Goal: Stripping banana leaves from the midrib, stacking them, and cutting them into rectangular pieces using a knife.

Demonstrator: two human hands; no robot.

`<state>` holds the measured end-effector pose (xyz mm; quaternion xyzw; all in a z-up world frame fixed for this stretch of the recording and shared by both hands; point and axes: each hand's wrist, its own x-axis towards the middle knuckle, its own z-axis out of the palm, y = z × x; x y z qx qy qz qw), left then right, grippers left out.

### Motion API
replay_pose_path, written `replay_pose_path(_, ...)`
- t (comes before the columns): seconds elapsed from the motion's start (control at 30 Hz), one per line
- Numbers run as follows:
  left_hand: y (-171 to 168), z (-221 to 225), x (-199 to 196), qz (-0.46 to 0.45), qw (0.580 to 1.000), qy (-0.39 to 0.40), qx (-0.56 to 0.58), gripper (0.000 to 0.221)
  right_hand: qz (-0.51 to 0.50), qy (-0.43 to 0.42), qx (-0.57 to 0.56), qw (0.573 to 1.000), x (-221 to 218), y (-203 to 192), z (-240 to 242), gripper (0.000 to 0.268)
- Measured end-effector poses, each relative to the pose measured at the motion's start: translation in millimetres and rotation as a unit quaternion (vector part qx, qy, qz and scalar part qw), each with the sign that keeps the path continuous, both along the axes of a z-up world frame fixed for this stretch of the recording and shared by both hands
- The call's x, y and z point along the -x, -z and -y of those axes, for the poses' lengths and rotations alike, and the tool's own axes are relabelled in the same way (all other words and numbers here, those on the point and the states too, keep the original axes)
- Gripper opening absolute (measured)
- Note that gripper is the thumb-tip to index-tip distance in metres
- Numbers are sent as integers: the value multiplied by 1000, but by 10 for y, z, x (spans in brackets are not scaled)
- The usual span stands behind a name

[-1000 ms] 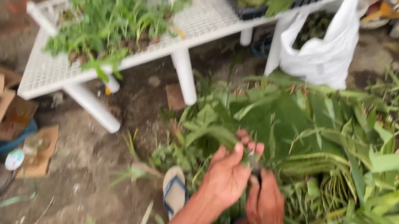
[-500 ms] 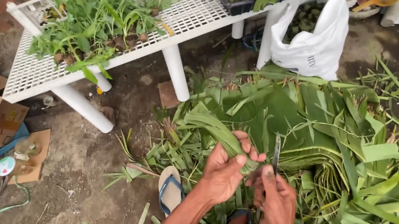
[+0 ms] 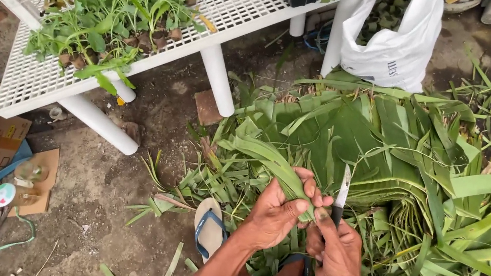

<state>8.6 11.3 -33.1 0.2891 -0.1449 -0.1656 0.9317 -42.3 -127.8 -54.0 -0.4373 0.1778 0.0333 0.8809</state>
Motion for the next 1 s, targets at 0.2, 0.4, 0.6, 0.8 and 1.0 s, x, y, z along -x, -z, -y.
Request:
replay_pose_path(0.2, 16, -71, -92, -53, 995, 11, 89, 42, -42, 59, 29, 997, -73, 93, -72, 16)
replay_pose_path(0.4, 297, -62, -172, -142, 976, -34, 161, 33, -12, 81, 115, 990, -25, 298, -335, 15)
replay_pose_path(0.6, 382, -80, -168, -226, 951, -85, 194, 23, -6, 52, 237, 970, 8, 537, -546, 15)
replay_pose_path(0.8, 519, -234, -126, -304, 923, -163, 167, 18, 6, 13, 222, 975, 85, 675, -706, 14)
replay_pose_path(1.0, 362, -480, 40, -303, 908, -245, 158, 18, 14, -75, 146, 986, 109, 583, -727, 21)
